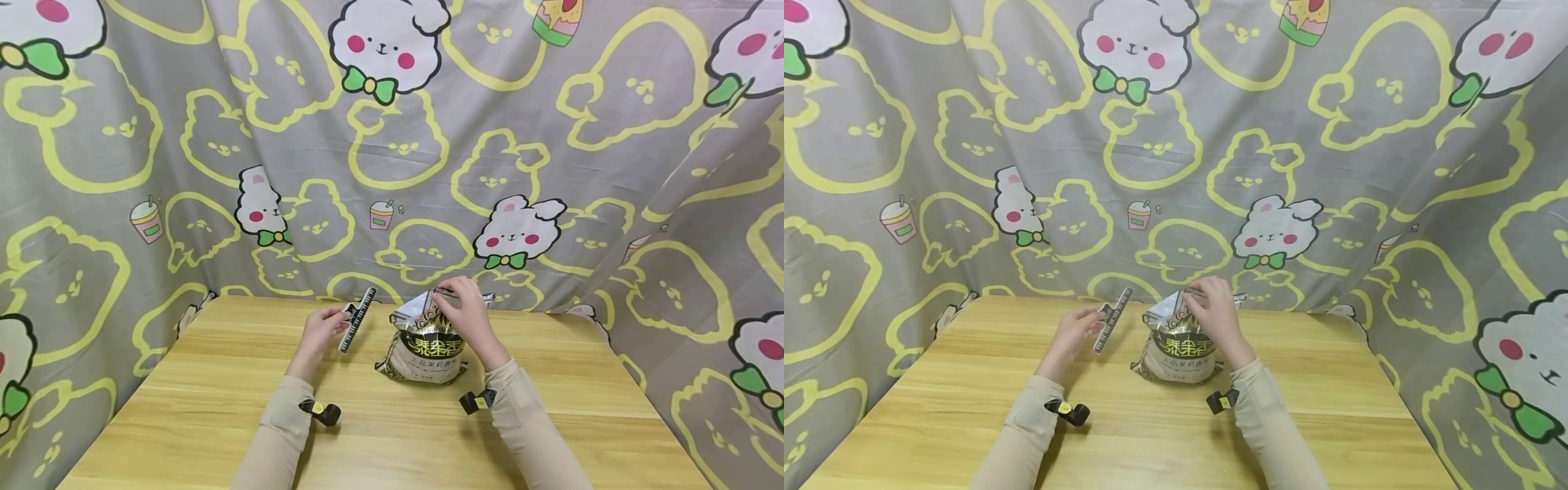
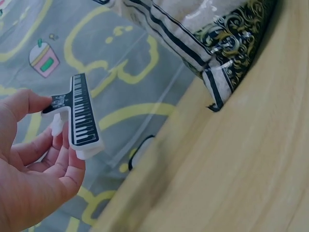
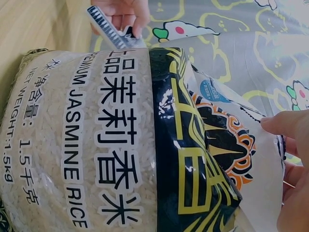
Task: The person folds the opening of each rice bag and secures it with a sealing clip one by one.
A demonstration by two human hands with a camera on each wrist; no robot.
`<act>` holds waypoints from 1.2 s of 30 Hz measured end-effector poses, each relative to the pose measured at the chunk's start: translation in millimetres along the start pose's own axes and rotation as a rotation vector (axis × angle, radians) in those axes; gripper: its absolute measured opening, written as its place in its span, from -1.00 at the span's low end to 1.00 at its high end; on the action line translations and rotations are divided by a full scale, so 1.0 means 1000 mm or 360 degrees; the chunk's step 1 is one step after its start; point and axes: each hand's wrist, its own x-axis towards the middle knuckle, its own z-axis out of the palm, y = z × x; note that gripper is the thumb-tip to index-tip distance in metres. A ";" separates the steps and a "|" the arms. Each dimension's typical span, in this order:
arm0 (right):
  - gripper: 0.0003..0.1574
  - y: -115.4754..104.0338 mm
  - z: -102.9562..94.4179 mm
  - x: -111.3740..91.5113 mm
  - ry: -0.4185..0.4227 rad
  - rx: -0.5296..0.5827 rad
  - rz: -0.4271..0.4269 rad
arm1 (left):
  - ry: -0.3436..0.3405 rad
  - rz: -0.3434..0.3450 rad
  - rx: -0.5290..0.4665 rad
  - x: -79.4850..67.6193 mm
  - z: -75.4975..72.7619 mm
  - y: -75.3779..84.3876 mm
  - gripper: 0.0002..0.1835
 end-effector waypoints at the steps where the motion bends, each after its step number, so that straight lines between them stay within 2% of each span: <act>1: -0.77 0.000 0.000 0.000 0.0003 -0.0003 0.0000 | -0.0018 0.0010 -0.0009 -0.001 0.000 0.002 -0.65; 6: -0.76 0.001 0.000 0.000 0.0014 -0.0012 -0.0004 | -0.0161 0.0094 -0.0088 -0.005 0.000 0.009 -0.63; 9: -0.76 0.001 -0.001 0.000 0.0004 0.0000 0.0007 | -0.0253 0.0165 -0.0057 -0.006 0.000 0.012 -0.60; 13: -0.76 0.000 -0.001 0.001 -0.0005 0.0022 0.0025 | -0.0321 0.0253 0.0016 -0.008 0.000 0.015 -0.57; 20: -0.76 0.001 -0.001 0.001 -0.0010 0.0019 0.0020 | -0.0333 0.0293 -0.0024 -0.012 0.002 0.021 -0.58; 26: -0.77 0.001 -0.001 0.000 -0.0017 0.0025 0.0026 | -0.0303 0.0347 -0.0022 -0.011 0.004 0.017 -0.59; 36: -0.74 0.003 0.000 0.000 -0.0013 0.0029 0.0023 | -0.0307 0.0393 -0.0003 -0.013 0.007 0.019 -0.58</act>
